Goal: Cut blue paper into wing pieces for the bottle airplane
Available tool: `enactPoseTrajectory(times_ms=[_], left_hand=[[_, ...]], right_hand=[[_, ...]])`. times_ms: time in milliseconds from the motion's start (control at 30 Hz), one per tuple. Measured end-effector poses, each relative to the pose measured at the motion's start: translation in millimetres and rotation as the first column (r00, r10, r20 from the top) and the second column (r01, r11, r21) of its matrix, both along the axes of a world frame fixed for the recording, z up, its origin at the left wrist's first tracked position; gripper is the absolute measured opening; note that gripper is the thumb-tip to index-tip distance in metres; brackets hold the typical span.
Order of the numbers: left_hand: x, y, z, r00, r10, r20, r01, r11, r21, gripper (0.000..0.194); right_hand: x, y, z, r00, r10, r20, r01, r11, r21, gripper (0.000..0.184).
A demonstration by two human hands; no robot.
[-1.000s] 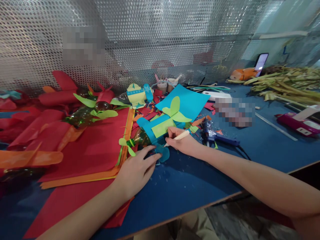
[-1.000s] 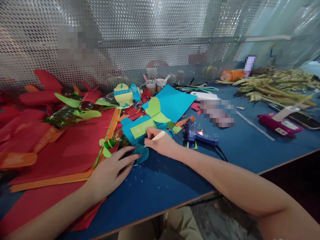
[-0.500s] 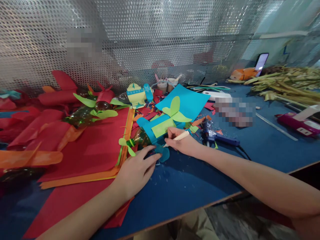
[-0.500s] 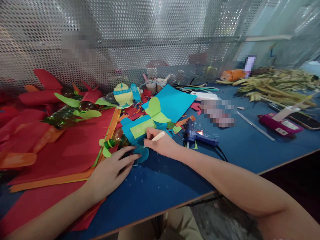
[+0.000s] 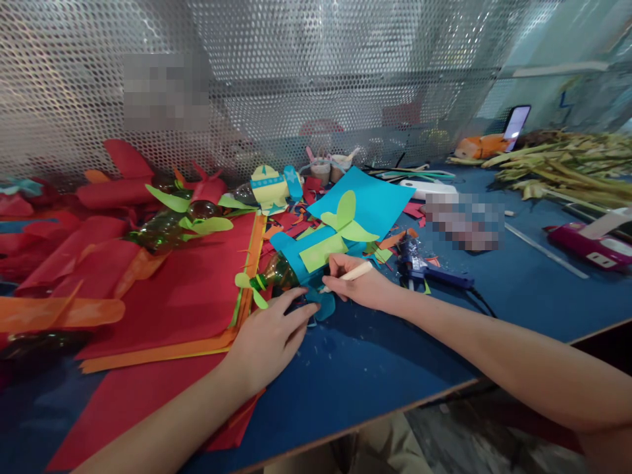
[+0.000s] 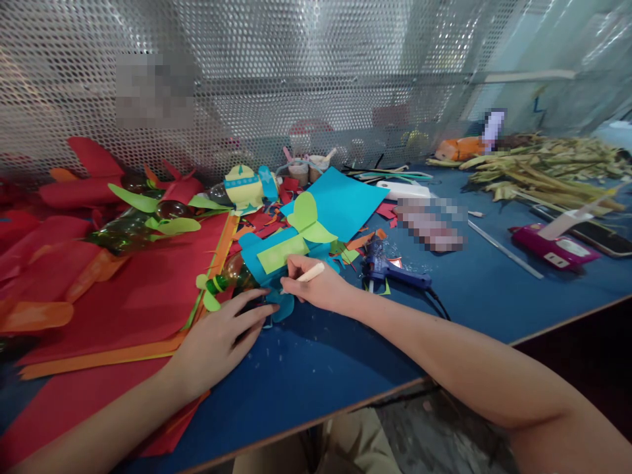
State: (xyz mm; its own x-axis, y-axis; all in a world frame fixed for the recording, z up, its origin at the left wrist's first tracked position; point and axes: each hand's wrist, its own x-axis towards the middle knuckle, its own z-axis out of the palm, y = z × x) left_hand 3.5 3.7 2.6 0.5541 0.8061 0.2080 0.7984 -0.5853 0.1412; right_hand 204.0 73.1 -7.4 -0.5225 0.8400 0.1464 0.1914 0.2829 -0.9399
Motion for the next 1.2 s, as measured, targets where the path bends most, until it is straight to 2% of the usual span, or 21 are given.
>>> enactPoseTrajectory(times_ms=[1200], left_hand=[[-2.0, 0.1, -3.7, 1.000, -0.010, 0.013, 0.009, 1.000, 0.013, 0.034]], right_hand=[[-0.5, -0.9, -0.6, 1.000, 0.017, -0.004, -0.017, 1.000, -0.001, 0.023]])
